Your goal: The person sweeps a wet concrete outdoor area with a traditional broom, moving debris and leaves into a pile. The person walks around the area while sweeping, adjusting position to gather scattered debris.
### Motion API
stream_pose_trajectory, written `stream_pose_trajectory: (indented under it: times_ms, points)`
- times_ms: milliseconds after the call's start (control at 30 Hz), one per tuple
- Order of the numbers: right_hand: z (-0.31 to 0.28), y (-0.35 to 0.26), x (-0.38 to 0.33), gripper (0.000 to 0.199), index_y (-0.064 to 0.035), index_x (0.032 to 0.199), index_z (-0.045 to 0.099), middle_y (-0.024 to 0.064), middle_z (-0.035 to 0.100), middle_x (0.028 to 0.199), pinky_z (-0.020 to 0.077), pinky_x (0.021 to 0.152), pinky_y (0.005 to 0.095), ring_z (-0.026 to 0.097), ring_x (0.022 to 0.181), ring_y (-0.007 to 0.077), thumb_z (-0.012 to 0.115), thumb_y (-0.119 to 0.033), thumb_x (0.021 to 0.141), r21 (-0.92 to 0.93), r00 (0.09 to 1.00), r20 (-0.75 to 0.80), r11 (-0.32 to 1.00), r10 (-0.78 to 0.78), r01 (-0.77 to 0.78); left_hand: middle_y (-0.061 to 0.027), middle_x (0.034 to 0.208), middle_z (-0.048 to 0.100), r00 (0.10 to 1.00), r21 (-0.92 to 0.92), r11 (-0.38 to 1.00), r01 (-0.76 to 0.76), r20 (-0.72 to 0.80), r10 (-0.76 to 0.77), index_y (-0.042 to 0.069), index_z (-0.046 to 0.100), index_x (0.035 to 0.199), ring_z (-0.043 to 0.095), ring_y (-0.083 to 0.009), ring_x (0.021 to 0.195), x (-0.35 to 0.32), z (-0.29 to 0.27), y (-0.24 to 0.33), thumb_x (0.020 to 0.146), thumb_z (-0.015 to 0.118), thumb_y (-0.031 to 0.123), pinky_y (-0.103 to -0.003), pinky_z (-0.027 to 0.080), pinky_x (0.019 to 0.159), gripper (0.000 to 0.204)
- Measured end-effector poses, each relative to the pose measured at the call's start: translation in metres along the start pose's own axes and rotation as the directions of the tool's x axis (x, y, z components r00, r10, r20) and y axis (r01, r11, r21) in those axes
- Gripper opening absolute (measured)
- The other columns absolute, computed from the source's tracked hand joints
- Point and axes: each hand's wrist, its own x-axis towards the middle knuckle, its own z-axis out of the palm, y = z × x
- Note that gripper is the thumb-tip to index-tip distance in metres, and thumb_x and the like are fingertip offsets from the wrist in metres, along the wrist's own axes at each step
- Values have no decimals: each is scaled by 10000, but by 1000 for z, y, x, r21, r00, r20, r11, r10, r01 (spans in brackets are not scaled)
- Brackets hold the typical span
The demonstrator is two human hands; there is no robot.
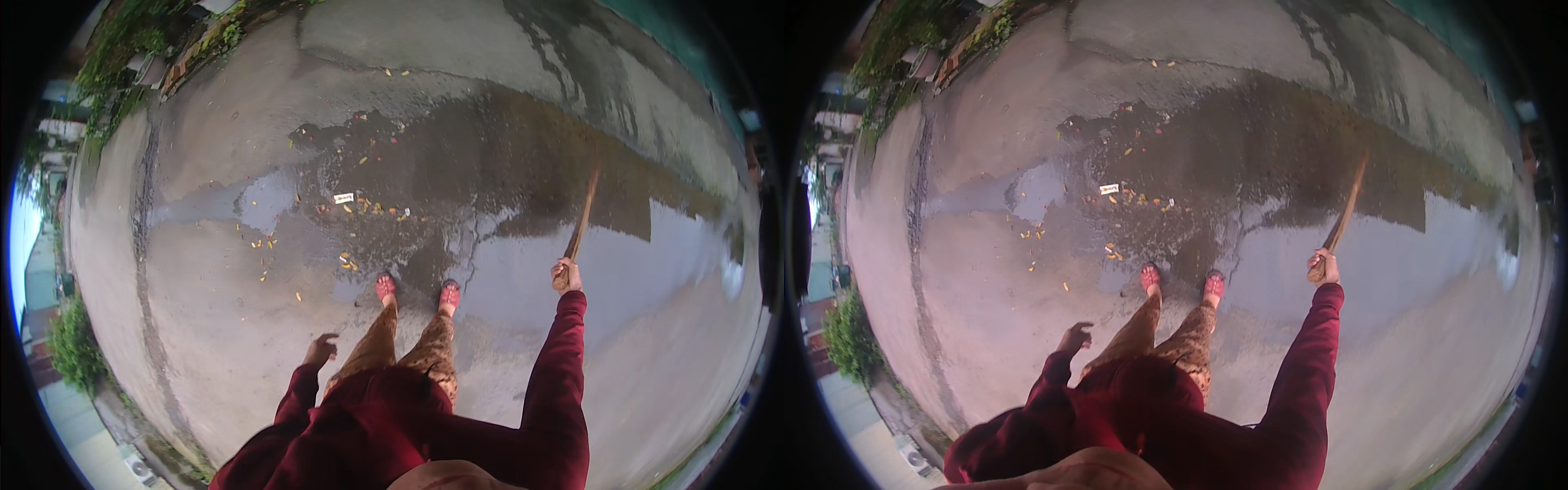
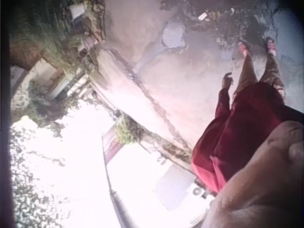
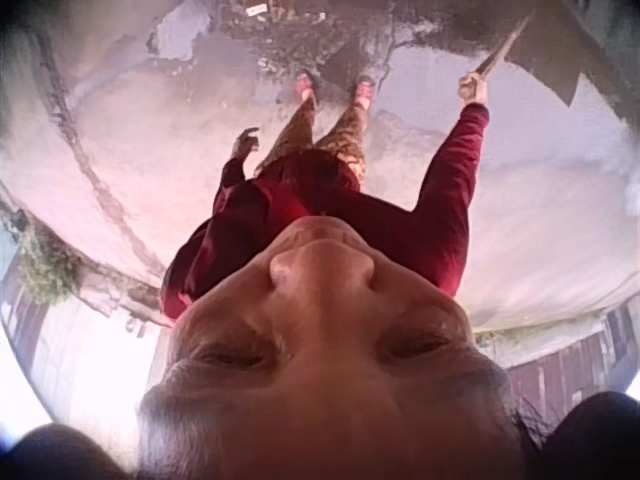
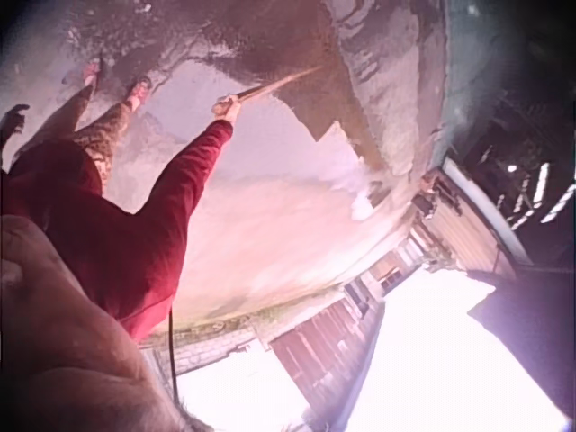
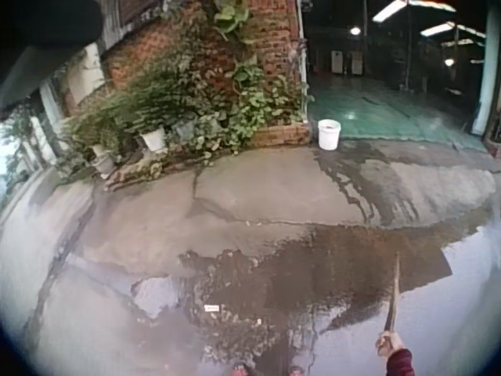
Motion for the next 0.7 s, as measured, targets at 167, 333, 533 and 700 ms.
stream_pose_trajectory:
  times_ms: [167, 333, 533, 700]
  points:
    - [84, 86, 127, 184, -142, 595, 390, -29, 389, 522, 353, 393, 242, 408, 448, 99, 507, -104, 733, -245, 998, -1, 967, 68, -66, -95, 675, 605, 962, 54, 991, 125, -250, -108, 74, 549, 1074, 587, -150, 588, -27, -69, -119, 735, 485, 20, -284, 480, 492, 349]
    - [134, 328, 225, 177, 22, 661, 548, 140, 565, 580, 490, 482, 378, 580, 511, 248, 475, -122, 733, -771, 995, 89, 635, 42, 42, -121, 752, 596, 892, -829, 332, 449, 397, -215, 100, 504, 1097, 602, -198, 624, -72, -134, -265, 744, 508, 18, -324, 499, 500, 362]
    - [298, 401, 103, 156, -20, 733, 522, 90, 537, 556, 456, 498, 320, 550, 503, 209, 598, -126, 645, -871, 836, 195, 482, 513, -93, -106, 751, 589, 909, -224, 884, 411, 22, -417, 89, 499, 1111, 597, -189, 605, -70, -113, -220, 777, 487, 25, -303, 501, 491, 340]
    - [326, 330, 58, 122, -46, 671, 498, 32, 481, 532, 372, 442, 240, 478, 457, 140, 588, -126, 683, -582, 646, 451, 752, 616, -311, -70, 913, 570, 989, -335, 939, 84, -89, -120, 111, 486, 1150, 555, -164, 739, -4, -132, -113, 797, 530, 201, -293, 467, 609, 367]
